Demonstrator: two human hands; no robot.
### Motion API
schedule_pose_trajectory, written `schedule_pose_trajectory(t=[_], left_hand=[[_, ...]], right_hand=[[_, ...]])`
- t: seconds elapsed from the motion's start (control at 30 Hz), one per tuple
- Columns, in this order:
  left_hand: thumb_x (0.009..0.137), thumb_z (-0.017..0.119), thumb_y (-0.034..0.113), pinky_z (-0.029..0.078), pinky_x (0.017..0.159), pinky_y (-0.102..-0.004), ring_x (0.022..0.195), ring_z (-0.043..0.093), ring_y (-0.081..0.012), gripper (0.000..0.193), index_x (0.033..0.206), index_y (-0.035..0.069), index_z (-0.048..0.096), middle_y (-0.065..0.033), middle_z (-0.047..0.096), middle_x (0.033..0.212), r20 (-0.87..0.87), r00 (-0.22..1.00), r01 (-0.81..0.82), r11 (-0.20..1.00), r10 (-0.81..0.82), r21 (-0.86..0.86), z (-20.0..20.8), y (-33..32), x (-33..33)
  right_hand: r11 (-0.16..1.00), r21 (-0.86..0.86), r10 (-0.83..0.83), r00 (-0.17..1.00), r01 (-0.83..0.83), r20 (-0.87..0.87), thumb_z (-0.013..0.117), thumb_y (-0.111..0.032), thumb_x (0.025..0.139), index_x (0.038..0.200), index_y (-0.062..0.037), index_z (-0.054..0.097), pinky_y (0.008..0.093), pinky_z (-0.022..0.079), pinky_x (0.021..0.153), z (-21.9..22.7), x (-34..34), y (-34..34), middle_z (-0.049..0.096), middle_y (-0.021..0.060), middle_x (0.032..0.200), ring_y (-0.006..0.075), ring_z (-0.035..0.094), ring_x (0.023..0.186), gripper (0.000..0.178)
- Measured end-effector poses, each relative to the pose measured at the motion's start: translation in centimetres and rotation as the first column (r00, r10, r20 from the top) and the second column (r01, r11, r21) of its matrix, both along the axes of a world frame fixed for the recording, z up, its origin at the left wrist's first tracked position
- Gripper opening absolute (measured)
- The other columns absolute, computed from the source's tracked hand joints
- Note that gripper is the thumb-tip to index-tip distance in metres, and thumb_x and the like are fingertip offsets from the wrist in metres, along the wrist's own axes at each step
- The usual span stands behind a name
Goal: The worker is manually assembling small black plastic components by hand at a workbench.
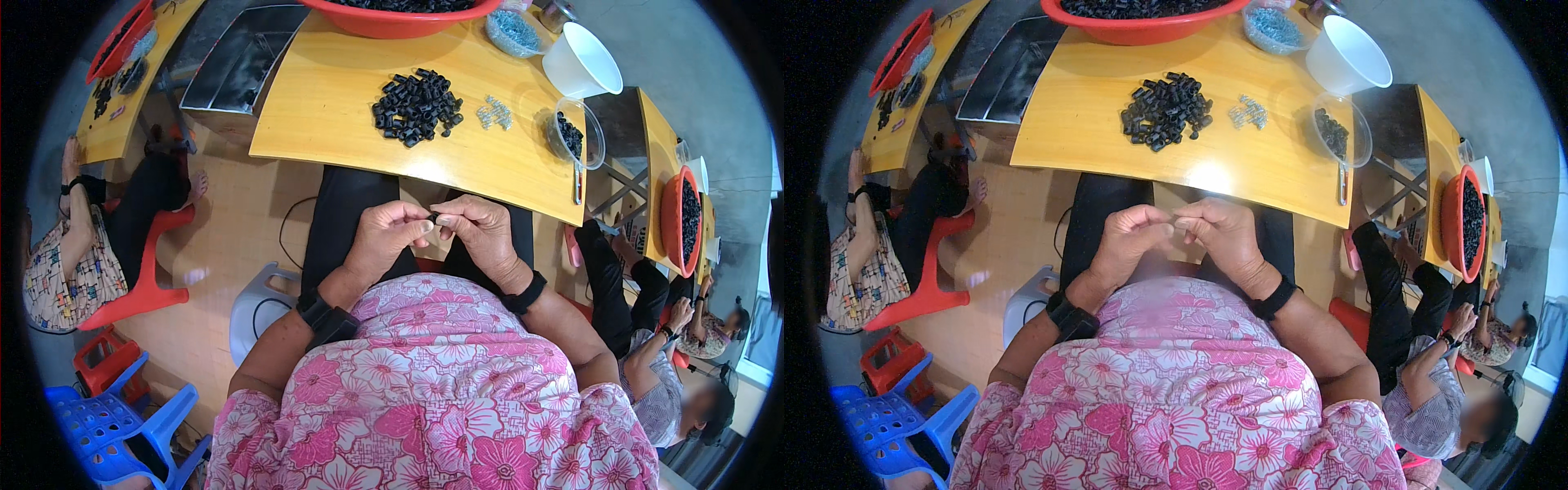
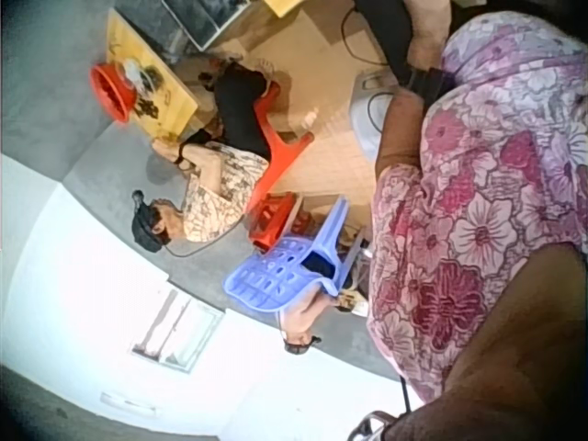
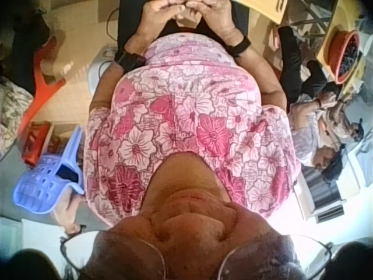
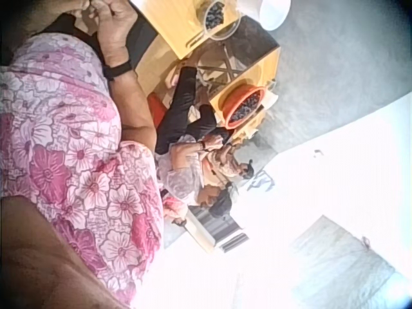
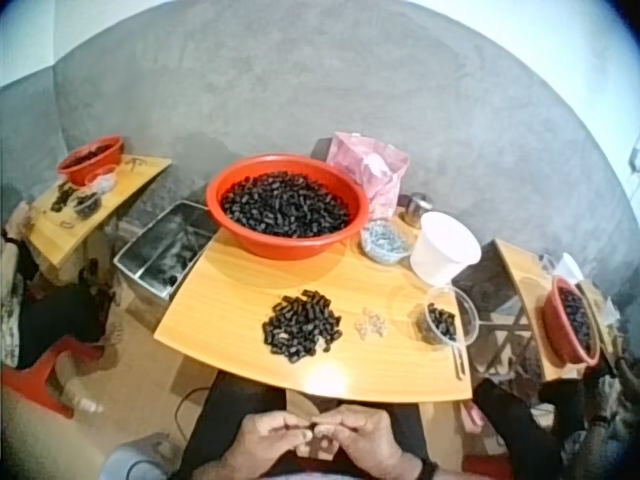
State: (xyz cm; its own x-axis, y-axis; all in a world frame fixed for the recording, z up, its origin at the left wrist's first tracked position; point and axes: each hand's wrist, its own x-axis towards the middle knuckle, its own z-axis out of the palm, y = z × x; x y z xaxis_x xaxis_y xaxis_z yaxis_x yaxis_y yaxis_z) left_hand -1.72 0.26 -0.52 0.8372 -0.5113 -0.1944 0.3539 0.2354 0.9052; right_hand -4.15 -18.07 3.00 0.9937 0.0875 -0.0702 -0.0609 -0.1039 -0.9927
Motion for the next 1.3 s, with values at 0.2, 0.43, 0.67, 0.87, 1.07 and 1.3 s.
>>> schedule_pose_trajectory(t=[0.2, 0.43, 0.67, 0.87, 1.07, 1.3], left_hand=[[0.089, 0.061, 0.004, 0.052, 0.065, -0.0224, 0.068, 0.060, -0.0087, 0.011, 0.095, -0.004, 0.062, -0.0054, 0.063, 0.079, -0.077, 0.997, -0.008, 0.996, 0.002, -0.086, 0.3, 0.0, 0.0], [0.088, 0.062, 0.007, 0.050, 0.068, -0.0225, 0.076, 0.060, -0.0083, 0.011, 0.096, 0.000, 0.064, -0.0036, 0.064, 0.086, -0.164, 0.986, 0.008, 0.992, -0.030, -0.128, 0.1, 0.4, 0.0], [0.088, 0.063, 0.008, 0.050, 0.068, -0.0223, 0.076, 0.060, -0.0083, 0.012, 0.097, 0.000, 0.064, -0.0044, 0.065, 0.087, -0.076, 0.997, -0.010, 0.996, 0.003, -0.094, -0.1, 0.1, 0.2], [0.087, 0.063, 0.006, 0.050, 0.068, -0.0221, 0.075, 0.061, -0.0082, 0.012, 0.097, 0.000, 0.064, -0.0044, 0.065, 0.085, -0.045, 0.999, -0.011, 0.998, 0.008, -0.066, 0.0, 0.1, 0.2], [0.086, 0.062, 0.005, 0.050, 0.068, -0.0220, 0.074, 0.061, -0.0084, 0.011, 0.096, -0.001, 0.063, -0.0047, 0.066, 0.086, -0.031, 0.999, -0.010, 0.999, 0.009, -0.039, 0.0, 0.0, 0.0], [0.087, 0.062, 0.006, 0.051, 0.069, -0.0225, 0.076, 0.062, -0.0090, 0.011, 0.096, -0.001, 0.063, -0.0062, 0.067, 0.085, -0.016, 0.999, -0.031, 0.998, 0.031, -0.051, -0.3, 0.0, 0.2]], right_hand=[[0.994, 0.086, 0.056, 0.997, -0.060, 0.052, 0.064, 0.000, 0.085, 0.095, 0.0039, 0.068, 0.0226, 0.050, 0.061, -0.5, 0.3, -0.3, 0.064, 0.0076, 0.082, 0.0108, 0.060, 0.067, 0.012], [0.998, -0.047, 0.051, 0.991, -0.046, 0.126, 0.064, 0.001, 0.084, 0.094, 0.0042, 0.067, 0.0236, 0.050, 0.064, 0.3, 0.4, 0.2, 0.065, 0.0069, 0.081, 0.0108, 0.060, 0.068, 0.011], [0.991, 0.132, 0.002, 0.989, 0.018, -0.151, 0.061, 0.002, 0.086, 0.095, 0.0044, 0.067, 0.0232, 0.051, 0.064, 0.3, 0.7, 0.1, 0.066, 0.0070, 0.079, 0.0107, 0.061, 0.069, 0.011], [0.994, 0.106, 0.024, 0.996, -0.014, -0.089, 0.064, 0.001, 0.084, 0.093, 0.0049, 0.067, 0.0238, 0.051, 0.064, 0.0, 0.7, 0.0, 0.065, 0.0070, 0.079, 0.0118, 0.061, 0.068, 0.010], [0.990, -0.132, 0.060, 0.994, -0.047, 0.096, 0.065, -0.002, 0.084, 0.092, 0.0032, 0.068, 0.0233, 0.050, 0.063, -0.6, 0.4, -0.2, 0.064, 0.0077, 0.079, 0.0114, 0.061, 0.069, 0.010], [0.991, 0.135, 0.021, 0.988, 0.000, -0.155, 0.062, -0.004, 0.087, 0.093, 0.0049, 0.067, 0.0230, 0.050, 0.065, -0.3, 0.7, 0.1, 0.065, 0.0079, 0.079, 0.0115, 0.061, 0.069, 0.012]])
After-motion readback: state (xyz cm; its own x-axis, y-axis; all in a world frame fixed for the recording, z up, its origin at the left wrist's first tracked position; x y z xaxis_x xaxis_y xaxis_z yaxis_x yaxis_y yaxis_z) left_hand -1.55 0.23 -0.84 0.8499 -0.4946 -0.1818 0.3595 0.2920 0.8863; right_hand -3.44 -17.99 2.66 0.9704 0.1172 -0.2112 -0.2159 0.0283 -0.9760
